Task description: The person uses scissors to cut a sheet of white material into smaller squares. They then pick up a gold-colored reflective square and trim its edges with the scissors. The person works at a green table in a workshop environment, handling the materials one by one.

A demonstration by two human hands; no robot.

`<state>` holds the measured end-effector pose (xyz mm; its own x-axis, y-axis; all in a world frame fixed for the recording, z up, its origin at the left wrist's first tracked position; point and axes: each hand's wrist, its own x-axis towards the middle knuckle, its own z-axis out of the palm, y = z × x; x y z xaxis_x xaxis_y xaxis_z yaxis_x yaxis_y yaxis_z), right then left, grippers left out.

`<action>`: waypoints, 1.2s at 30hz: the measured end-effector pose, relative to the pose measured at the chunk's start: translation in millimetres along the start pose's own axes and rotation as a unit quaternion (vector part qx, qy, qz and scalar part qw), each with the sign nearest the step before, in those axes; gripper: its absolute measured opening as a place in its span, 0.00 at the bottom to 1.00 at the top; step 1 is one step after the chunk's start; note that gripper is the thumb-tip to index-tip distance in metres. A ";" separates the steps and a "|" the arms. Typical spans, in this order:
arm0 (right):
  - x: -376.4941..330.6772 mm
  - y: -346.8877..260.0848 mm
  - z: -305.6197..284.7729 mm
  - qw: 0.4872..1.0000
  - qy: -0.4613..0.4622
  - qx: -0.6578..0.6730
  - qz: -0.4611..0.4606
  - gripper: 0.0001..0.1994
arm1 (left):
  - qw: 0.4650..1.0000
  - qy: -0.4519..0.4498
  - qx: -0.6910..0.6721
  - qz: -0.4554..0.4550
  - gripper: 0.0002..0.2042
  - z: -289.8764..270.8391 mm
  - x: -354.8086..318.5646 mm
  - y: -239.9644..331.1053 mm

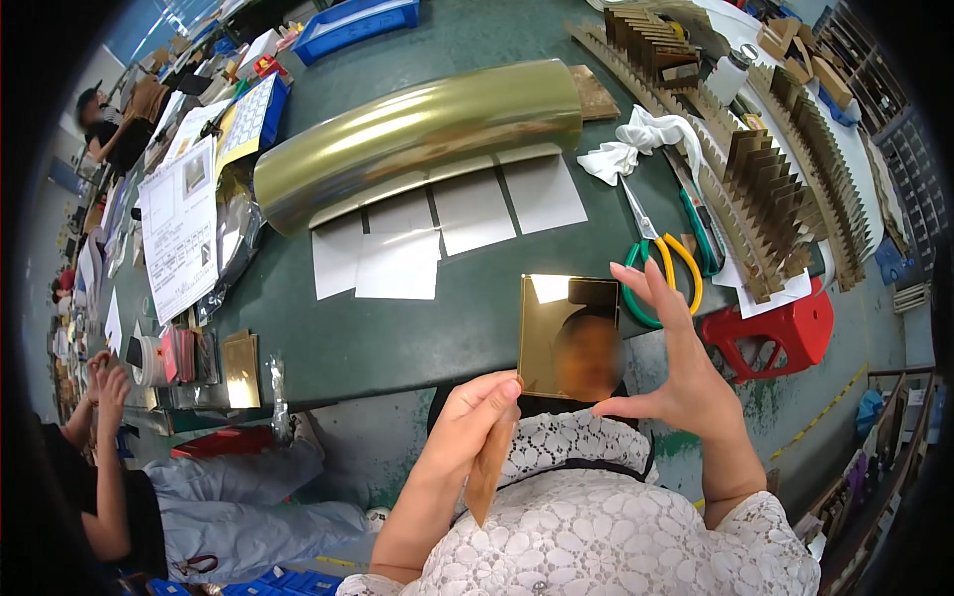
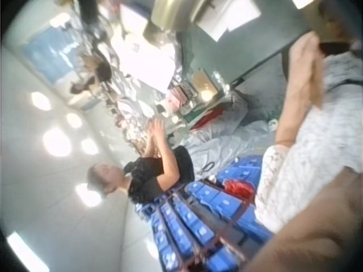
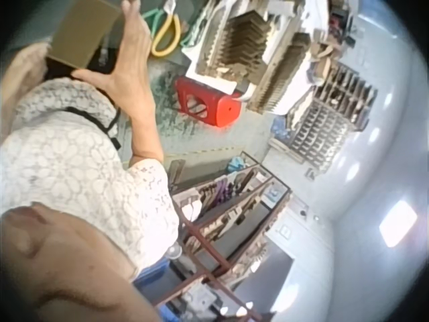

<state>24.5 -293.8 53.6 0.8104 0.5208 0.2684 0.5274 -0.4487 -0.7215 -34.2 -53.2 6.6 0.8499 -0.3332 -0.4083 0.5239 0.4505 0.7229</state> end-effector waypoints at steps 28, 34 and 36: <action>0.7 2.7 1.2 1.000 0.002 0.003 0.014 0.60 | 0.999 0.012 0.033 0.003 0.20 11.7 0.8 7.4; 8.5 4.8 7.9 1.000 -0.002 -0.003 0.020 0.59 | 0.999 0.051 0.005 -0.012 0.15 7.0 0.3 4.1; 9.0 -2.6 9.7 0.999 -0.017 -0.007 0.028 0.59 | 0.998 0.060 -0.010 -0.010 0.12 -1.3 -4.9 -4.1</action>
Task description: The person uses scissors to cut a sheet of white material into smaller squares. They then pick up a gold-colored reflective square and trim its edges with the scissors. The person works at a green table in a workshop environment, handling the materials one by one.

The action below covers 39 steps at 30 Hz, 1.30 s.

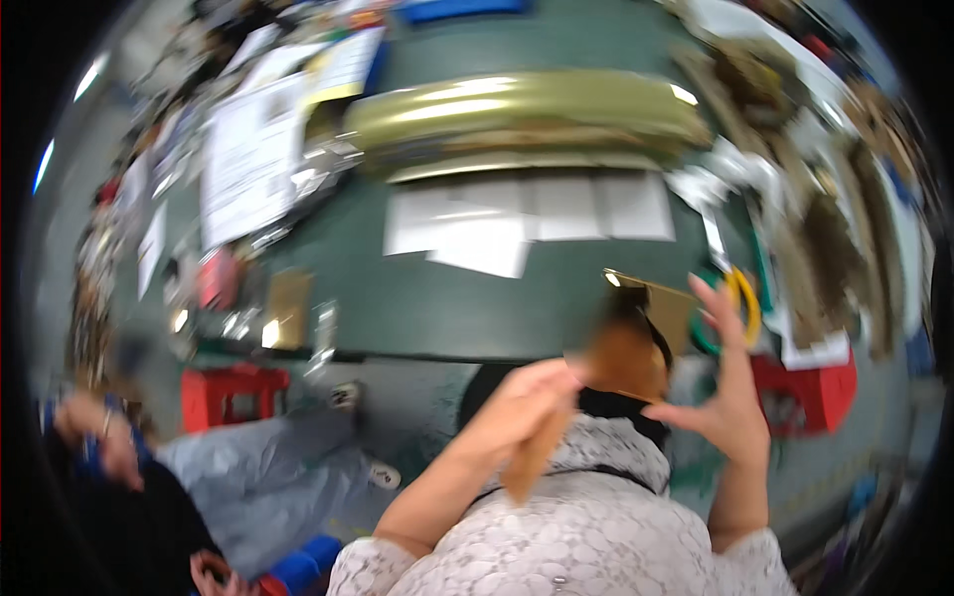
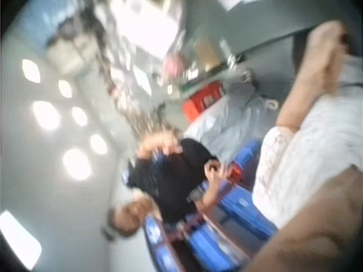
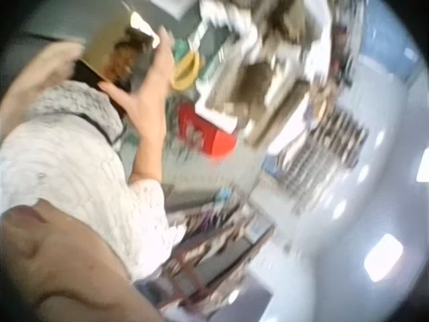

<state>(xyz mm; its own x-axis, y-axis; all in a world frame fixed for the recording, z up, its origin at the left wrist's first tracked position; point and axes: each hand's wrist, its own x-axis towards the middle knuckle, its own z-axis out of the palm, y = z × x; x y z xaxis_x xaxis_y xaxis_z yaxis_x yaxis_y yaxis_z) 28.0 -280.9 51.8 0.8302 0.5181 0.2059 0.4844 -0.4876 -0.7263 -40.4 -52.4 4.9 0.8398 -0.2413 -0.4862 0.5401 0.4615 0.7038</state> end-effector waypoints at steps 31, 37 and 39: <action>-5.7 5.6 0.4 0.978 0.181 -0.100 -0.008 0.53 | 0.975 0.053 0.173 0.126 0.16 -1.2 -4.6 8.7; -60.1 43.0 -68.8 0.882 0.448 -0.118 0.089 0.58 | 0.988 0.092 0.098 0.077 0.17 -1.7 22.0 -3.1; -74.3 55.6 -80.8 0.850 0.492 -0.144 0.119 0.56 | 0.988 0.084 0.102 0.081 0.16 0.7 22.8 -3.5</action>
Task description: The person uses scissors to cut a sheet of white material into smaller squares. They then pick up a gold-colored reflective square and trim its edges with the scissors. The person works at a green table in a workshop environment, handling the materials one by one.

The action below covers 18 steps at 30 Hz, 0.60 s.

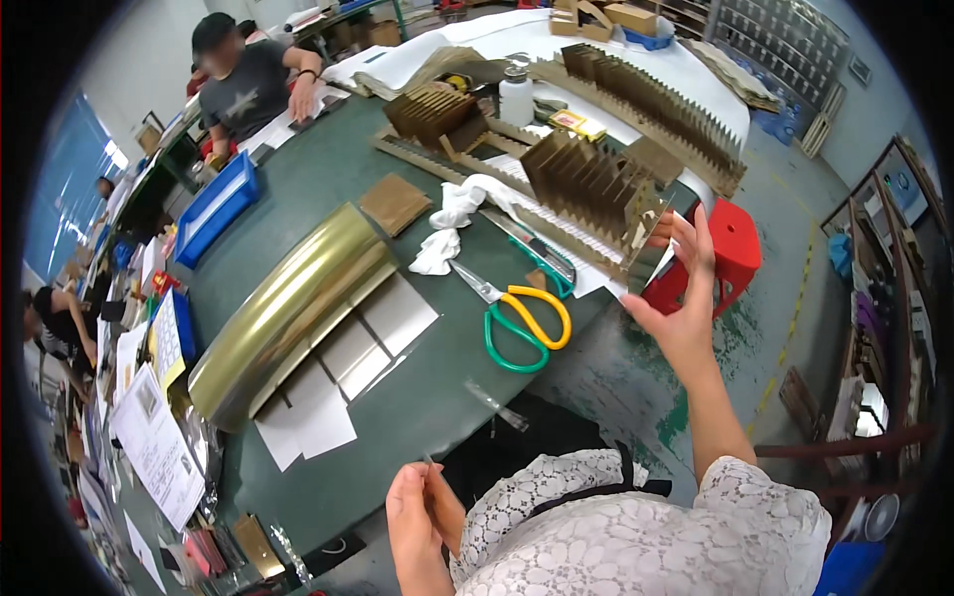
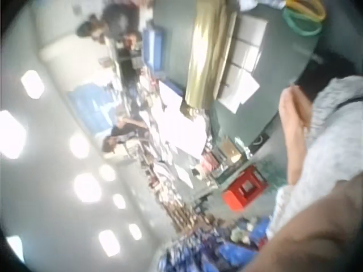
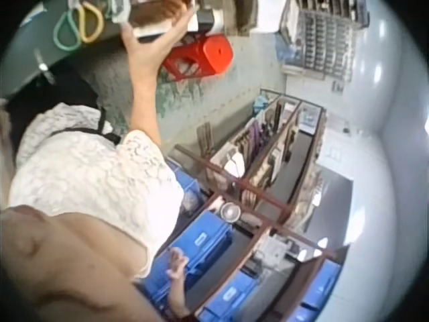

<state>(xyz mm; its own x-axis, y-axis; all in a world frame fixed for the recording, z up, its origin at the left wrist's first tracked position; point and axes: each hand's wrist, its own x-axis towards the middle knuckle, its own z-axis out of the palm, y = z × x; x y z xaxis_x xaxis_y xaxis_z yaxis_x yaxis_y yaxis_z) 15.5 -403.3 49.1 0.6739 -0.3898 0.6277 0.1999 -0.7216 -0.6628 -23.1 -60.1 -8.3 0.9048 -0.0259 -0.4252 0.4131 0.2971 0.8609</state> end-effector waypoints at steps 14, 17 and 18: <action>35.5 90.7 4.4 0.999 -0.034 0.011 0.018 0.54 | 0.998 -0.034 -0.053 -0.001 0.12 0.9 -9.8 10.1; 36.5 94.8 3.2 0.999 -0.051 0.002 0.016 0.54 | 0.995 -0.067 -0.069 -0.005 0.11 1.9 -7.7 11.7; 36.9 95.7 2.2 0.998 -0.056 -0.005 0.014 0.54 | 0.995 -0.073 -0.070 -0.005 0.11 4.0 -5.9 12.0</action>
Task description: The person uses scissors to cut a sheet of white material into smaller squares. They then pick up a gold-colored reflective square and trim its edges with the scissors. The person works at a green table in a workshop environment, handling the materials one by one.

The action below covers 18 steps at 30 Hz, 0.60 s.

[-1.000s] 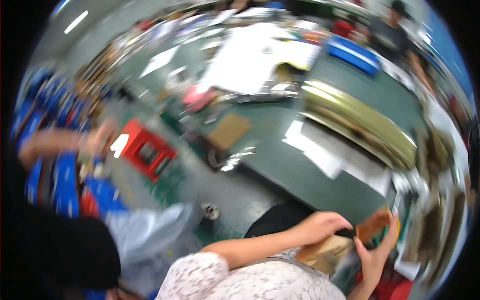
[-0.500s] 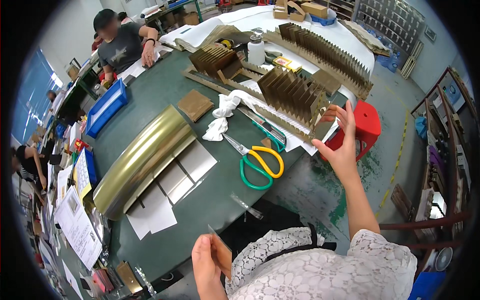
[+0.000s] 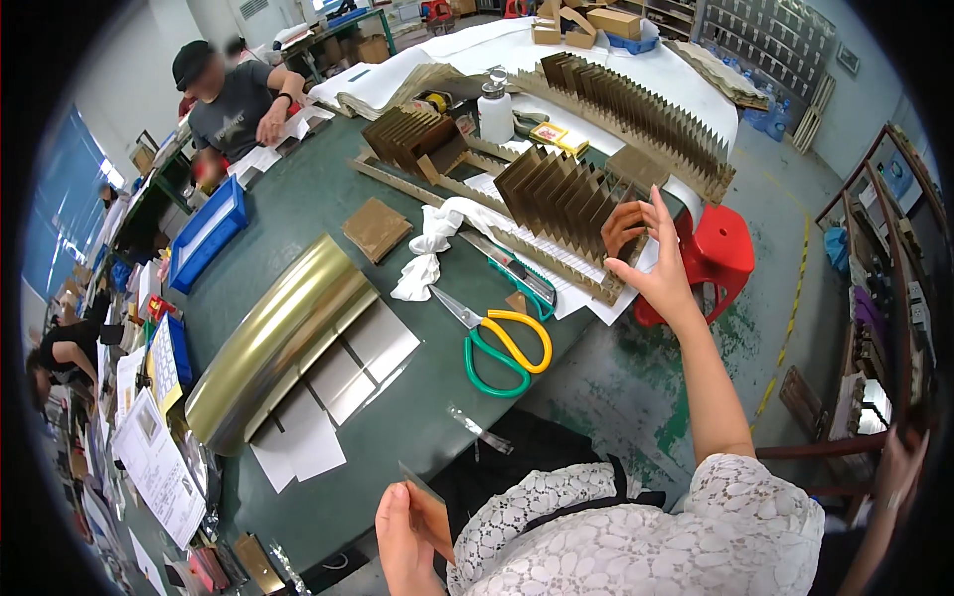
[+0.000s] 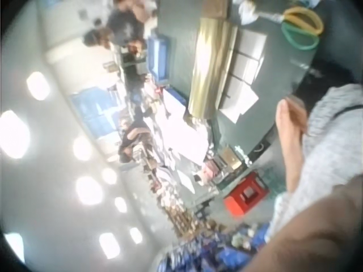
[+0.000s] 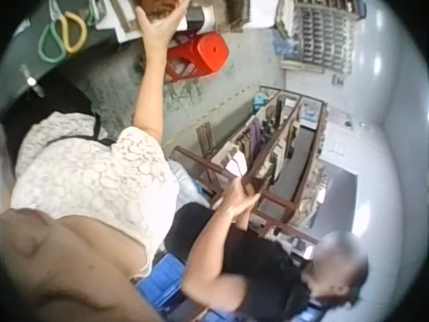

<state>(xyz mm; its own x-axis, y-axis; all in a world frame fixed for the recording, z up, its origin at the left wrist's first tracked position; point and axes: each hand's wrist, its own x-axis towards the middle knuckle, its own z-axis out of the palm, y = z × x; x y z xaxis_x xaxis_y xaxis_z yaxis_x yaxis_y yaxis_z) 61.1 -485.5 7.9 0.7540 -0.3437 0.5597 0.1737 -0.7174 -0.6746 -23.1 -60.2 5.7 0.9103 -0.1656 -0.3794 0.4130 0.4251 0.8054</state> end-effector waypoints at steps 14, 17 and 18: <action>-19.6 -132.8 34.0 0.973 -0.113 -0.073 -0.187 0.53 | 0.983 -0.018 0.144 0.117 0.12 0.9 -0.9 -4.4; -53.2 -166.2 52.5 0.938 -0.264 -0.011 -0.224 0.55 | 0.991 -0.068 0.110 0.028 0.13 16.8 -5.9 18.9; -60.5 -179.7 57.0 0.921 -0.318 0.009 -0.223 0.55 | 0.991 -0.099 0.092 0.006 0.14 16.6 -11.1 21.3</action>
<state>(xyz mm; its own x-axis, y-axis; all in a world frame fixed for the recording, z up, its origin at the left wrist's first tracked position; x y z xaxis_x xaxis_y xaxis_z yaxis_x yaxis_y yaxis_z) 20.4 -301.2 67.9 0.8226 0.4122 0.3917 0.5626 -0.6897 -0.4558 -24.0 -64.1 34.6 0.8952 -0.3399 -0.2881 0.3842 0.2614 0.8854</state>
